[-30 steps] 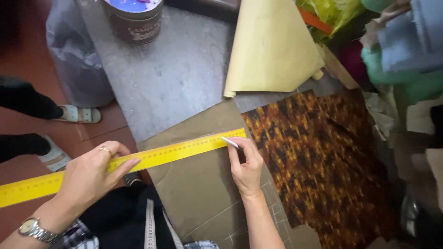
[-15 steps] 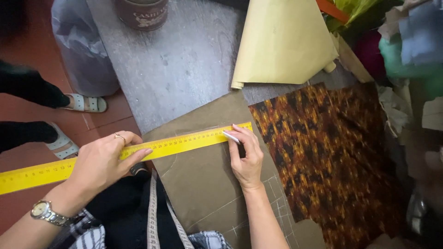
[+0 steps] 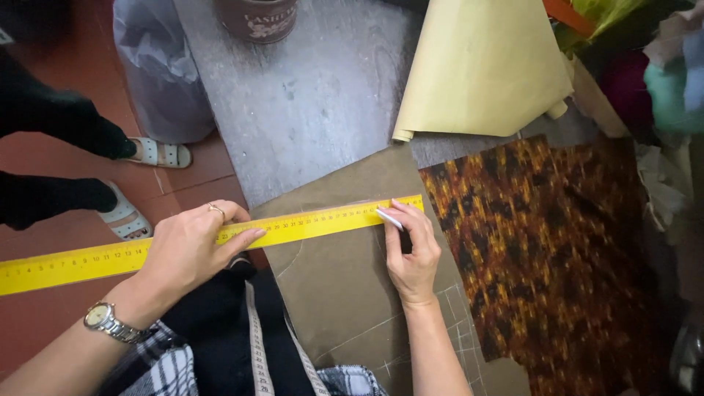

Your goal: Using a ruler and tailor's chalk to mark measurements and pattern lines on fabric.

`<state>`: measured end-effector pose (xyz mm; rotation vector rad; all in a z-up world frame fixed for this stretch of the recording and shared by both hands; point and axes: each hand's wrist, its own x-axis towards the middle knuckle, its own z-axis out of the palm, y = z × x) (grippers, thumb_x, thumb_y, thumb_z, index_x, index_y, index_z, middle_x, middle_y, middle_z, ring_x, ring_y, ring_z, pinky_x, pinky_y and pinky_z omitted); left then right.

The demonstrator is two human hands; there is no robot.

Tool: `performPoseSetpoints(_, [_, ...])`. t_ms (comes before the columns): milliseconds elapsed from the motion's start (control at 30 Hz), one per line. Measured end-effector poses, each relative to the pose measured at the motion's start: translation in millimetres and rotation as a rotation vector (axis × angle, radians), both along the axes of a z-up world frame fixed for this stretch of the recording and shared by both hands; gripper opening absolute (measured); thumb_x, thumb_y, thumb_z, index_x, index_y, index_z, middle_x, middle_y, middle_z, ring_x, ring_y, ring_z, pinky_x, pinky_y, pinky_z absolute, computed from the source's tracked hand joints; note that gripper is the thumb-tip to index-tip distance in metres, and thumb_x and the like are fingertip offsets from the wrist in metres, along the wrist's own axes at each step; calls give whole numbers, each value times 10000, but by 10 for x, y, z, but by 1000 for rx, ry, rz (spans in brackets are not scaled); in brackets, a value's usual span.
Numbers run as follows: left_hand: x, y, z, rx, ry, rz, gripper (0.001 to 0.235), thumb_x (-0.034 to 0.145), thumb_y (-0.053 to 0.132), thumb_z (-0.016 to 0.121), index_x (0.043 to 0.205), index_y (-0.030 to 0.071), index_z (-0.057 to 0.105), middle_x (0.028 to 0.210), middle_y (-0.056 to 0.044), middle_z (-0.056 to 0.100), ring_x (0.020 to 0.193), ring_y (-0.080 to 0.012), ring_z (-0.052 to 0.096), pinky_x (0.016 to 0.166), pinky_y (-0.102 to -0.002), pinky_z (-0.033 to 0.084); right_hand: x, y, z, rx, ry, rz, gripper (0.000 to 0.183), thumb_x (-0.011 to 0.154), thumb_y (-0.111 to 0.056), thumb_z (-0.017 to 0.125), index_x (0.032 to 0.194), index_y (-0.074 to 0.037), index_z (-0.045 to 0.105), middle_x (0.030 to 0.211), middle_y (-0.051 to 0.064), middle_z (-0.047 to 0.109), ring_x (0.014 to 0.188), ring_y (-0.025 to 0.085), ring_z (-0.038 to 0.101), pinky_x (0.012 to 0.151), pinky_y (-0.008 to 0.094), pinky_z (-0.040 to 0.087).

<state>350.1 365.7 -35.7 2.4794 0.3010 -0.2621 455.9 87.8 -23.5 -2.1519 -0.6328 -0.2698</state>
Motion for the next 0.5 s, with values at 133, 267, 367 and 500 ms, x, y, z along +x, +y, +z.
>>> performPoseSetpoints(133, [-2,2,83,-25,5,-6,221,816,449,680,883,239,679,752,35,720,779,-232,715,680,-350,560,-26,-19,-17,-5,-8,6,77,880,-4,663,948,-37,673,965,84,736,1016,296,685,973,435,487])
performPoseSetpoints(267, [18,-7,78,-33,23,14,235,793,459,698,882,242,688,766,23,730,790,-232,721,668,-347,566,1,-11,-20,3,-6,0,79,879,-9,663,953,-36,672,975,90,734,1025,302,683,974,436,490])
performPoseSetpoints(367, [8,-28,96,-78,51,28,240,781,439,723,879,221,706,772,1,743,768,-239,728,643,-337,567,-12,-27,-23,11,17,0,88,883,-12,657,966,-38,666,988,101,729,1036,309,677,980,446,487])
performPoseSetpoints(500, [12,-6,97,-36,27,0,243,791,446,706,881,221,697,771,3,734,781,-247,716,663,-354,561,-8,-27,-41,-3,-3,-1,79,889,-26,656,964,-49,667,976,90,731,1040,296,677,973,434,488])
